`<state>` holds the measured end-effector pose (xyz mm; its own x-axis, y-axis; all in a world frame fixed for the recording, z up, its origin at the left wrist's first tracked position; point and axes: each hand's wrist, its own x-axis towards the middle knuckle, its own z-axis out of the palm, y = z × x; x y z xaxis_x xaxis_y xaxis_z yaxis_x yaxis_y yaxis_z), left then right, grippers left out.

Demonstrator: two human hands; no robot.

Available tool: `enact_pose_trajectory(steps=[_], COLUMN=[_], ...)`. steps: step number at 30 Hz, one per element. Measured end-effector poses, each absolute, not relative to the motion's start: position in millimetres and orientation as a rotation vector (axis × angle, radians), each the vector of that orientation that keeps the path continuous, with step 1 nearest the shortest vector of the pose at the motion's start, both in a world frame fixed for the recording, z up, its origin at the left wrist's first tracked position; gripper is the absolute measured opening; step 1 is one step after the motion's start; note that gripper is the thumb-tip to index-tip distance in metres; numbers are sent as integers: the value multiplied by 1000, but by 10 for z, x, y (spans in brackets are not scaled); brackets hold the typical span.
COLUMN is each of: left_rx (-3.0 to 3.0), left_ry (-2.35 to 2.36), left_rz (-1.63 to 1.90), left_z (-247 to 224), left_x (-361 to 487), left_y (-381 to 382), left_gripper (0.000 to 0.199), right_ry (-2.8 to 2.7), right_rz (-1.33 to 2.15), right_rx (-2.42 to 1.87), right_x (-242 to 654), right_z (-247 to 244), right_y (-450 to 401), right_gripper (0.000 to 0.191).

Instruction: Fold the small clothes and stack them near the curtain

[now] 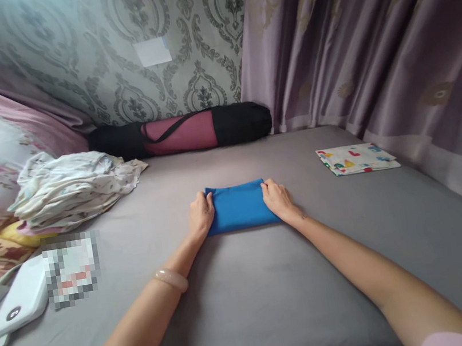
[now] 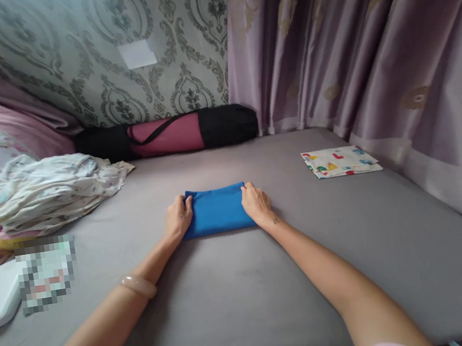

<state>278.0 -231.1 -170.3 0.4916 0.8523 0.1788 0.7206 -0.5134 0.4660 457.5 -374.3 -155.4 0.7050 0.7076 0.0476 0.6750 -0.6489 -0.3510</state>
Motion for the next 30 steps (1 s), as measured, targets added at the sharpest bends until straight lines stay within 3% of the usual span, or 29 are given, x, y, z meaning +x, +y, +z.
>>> enact_pose_trajectory(steps=[17,20,25,30], left_rx=[2344,2438,2844,2835], left_ry=[1449,1442,1000,963], left_rz=[357,521,708,380], left_z=[-1682,-1588,-1573,-1783], left_x=[2835,2746,2767,2938], left_y=[-2101,-2190,-2496,-2594], left_gripper=[37,34,34,45], right_ry=[-1047,-1087,-1583,-1874], right_rz=[300,228,-94,128], right_rx=[-2725,-2742,-2374,-2183], right_x=[4678,4638,4292,3980], right_z=[-1483,-1386,-1362,-1611], right_y=[-3634,-3662,-3556,-3371], right_gripper=[37,36,45,54])
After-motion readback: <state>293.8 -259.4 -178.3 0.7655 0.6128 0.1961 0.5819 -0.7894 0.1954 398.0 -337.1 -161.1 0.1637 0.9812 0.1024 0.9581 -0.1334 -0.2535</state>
